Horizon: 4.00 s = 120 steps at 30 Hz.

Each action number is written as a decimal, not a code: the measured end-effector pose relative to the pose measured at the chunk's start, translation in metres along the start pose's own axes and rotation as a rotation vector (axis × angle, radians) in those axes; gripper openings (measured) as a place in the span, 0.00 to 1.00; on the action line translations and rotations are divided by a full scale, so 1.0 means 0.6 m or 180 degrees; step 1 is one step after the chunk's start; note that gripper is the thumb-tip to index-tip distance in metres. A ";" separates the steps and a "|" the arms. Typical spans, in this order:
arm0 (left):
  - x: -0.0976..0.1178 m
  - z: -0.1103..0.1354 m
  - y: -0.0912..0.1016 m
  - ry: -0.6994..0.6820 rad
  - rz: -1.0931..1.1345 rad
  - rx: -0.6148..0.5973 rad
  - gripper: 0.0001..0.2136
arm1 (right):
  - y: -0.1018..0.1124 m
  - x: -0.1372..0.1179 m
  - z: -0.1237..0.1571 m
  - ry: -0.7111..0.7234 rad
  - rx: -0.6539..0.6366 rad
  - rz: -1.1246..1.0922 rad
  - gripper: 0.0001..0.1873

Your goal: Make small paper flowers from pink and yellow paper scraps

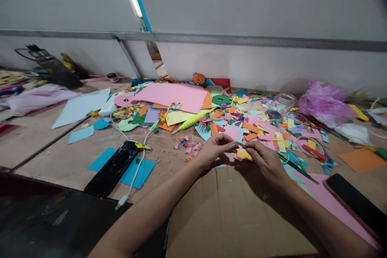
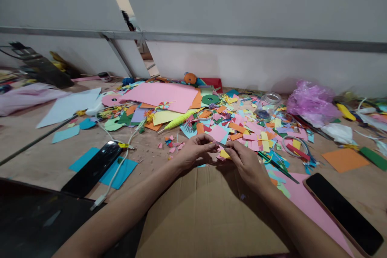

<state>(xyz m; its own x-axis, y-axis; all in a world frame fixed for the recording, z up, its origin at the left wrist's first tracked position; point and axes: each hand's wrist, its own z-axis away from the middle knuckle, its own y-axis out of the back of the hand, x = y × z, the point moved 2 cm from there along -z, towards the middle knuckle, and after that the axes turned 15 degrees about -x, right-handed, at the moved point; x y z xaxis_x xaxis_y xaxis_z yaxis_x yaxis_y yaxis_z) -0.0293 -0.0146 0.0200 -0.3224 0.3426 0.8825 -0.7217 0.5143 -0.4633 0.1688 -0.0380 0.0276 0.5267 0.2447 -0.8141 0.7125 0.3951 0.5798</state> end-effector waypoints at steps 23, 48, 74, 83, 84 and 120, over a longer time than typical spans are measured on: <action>0.001 0.002 -0.002 0.0085 -0.0241 -0.0118 0.21 | 0.001 -0.013 0.005 0.0020 0.0045 0.0016 0.17; 0.085 0.009 0.065 -0.1233 -0.0202 0.0588 0.12 | -0.040 -0.098 -0.075 0.0639 -0.0949 0.1531 0.13; 0.030 -0.002 0.031 -0.0311 -0.0724 0.0175 0.16 | -0.014 -0.033 -0.084 -0.0011 0.0086 -0.1118 0.13; 0.012 -0.002 0.023 -0.0136 0.0049 0.0020 0.19 | -0.010 -0.028 -0.074 0.0061 0.0346 -0.0996 0.12; 0.011 -0.001 0.022 -0.0131 0.0127 0.0004 0.19 | -0.011 -0.030 -0.073 0.0055 0.0354 -0.0972 0.11; 0.014 -0.005 0.012 -0.0470 0.0094 0.0130 0.19 | -0.006 -0.017 -0.067 0.0136 0.0442 -0.2082 0.14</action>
<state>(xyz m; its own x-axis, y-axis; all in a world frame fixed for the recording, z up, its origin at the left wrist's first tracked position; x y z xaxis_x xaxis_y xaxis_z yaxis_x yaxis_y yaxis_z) -0.0353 -0.0060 0.0241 -0.4282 0.2361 0.8723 -0.7339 0.4724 -0.4881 0.1423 -0.0064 0.0326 -0.0510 0.0295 -0.9983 0.9334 0.3570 -0.0371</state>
